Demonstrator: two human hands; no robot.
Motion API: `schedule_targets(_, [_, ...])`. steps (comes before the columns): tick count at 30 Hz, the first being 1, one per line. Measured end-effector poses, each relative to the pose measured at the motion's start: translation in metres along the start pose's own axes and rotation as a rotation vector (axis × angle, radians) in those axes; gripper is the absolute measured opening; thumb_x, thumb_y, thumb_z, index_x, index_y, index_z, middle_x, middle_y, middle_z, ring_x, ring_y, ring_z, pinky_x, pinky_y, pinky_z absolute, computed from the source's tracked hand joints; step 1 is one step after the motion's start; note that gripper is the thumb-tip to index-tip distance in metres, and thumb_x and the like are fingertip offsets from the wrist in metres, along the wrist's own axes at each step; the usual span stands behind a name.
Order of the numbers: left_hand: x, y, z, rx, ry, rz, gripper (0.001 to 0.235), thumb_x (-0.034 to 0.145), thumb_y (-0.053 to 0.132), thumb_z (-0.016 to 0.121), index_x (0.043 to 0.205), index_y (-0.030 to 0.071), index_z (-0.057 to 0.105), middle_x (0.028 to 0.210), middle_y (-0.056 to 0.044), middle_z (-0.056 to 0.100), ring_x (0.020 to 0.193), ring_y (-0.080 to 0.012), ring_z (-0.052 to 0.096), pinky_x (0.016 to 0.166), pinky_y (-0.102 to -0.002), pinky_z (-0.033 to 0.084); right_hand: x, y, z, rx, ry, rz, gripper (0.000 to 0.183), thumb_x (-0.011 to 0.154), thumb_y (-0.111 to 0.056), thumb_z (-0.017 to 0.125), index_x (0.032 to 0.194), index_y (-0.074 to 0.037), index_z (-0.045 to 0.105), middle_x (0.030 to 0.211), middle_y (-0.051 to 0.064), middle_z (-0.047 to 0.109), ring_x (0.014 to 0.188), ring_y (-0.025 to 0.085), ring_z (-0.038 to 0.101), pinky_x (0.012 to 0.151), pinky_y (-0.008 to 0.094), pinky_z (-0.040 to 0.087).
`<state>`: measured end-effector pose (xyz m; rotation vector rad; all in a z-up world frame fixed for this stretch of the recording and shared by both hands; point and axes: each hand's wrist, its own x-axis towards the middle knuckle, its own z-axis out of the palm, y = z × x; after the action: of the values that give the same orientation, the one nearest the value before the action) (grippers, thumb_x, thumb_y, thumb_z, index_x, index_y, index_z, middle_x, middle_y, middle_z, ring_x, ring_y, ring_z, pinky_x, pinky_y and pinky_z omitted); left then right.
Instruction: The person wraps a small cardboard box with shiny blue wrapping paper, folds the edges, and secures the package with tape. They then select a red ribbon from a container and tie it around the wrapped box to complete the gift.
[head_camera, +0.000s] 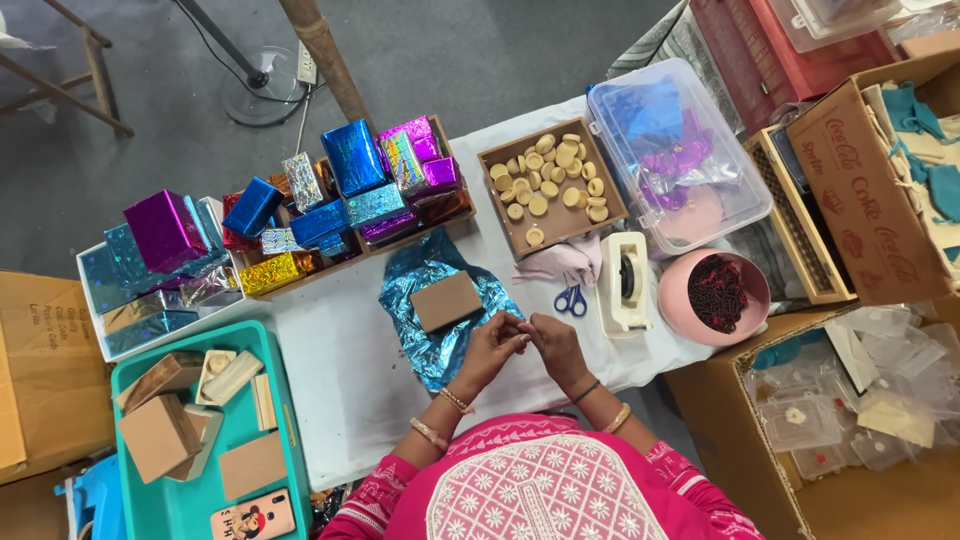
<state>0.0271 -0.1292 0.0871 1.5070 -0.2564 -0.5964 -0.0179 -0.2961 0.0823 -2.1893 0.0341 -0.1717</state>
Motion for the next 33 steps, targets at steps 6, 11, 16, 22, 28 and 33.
schedule_targets(6, [0.004,-0.012,0.001,0.082,0.059,0.042,0.023,0.090,0.005,0.078,0.110,-0.001,0.067,0.089,-0.004,0.073,0.078,-0.0080,0.065,0.069,-0.023,0.054,0.000,0.006,0.016,0.308,0.015,0.142,0.020,0.101,-0.016,0.063,0.093,0.001,0.055,0.078,0.016,0.063,0.065,0.023,0.060,0.062,0.035,0.049])
schedule_targets(11, [0.006,-0.018,0.001,0.094,0.037,0.084,0.026,0.090,0.005,0.076,0.114,0.002,0.067,0.097,-0.004,0.073,0.087,-0.0080,0.069,0.077,-0.023,0.056,-0.003,0.013,0.012,0.362,-0.026,0.171,0.017,0.100,-0.017,0.059,0.098,0.000,0.055,0.077,0.012,0.062,0.067,0.017,0.061,0.062,0.033,0.050])
schedule_targets(16, [0.006,-0.032,-0.003,0.195,0.011,0.119,0.025,0.091,0.008,0.074,0.114,0.004,0.067,0.101,-0.006,0.070,0.090,-0.0128,0.070,0.079,-0.026,0.058,-0.021,0.016,0.000,0.266,-0.069,0.201,0.021,0.102,-0.022,0.057,0.094,-0.002,0.058,0.067,0.009,0.060,0.058,0.015,0.057,0.058,0.032,0.047])
schedule_targets(22, [-0.007,-0.067,-0.031,0.593,0.077,0.140,0.023,0.087,0.012,0.077,0.108,0.008,0.069,0.105,-0.011,0.066,0.102,-0.0291,0.062,0.088,-0.040,0.053,-0.061,0.047,-0.011,0.160,-0.100,0.401,0.038,0.103,-0.029,0.058,0.078,-0.002,0.060,0.055,0.010,0.053,0.047,0.019,0.051,0.051,0.033,0.043])
schedule_targets(28, [-0.037,-0.098,-0.059,0.906,0.182,0.146,0.032,0.082,0.012,0.078,0.111,0.010,0.065,0.123,-0.014,0.057,0.124,-0.0358,0.050,0.102,-0.047,0.044,-0.118,0.128,-0.034,0.072,0.000,0.337,0.029,0.098,-0.027,0.063,0.085,-0.001,0.058,0.071,0.016,0.060,0.061,0.030,0.057,0.060,0.040,0.049])
schedule_targets(33, [-0.057,-0.111,-0.071,1.101,0.132,0.075,0.054,0.077,0.014,0.079,0.127,0.010,0.059,0.139,-0.016,0.051,0.137,-0.0381,0.040,0.109,-0.052,0.037,-0.151,0.207,-0.081,-0.226,0.277,0.427,0.020,0.103,-0.021,0.056,0.099,-0.002,0.063,0.093,0.019,0.066,0.088,0.038,0.064,0.080,0.047,0.050])
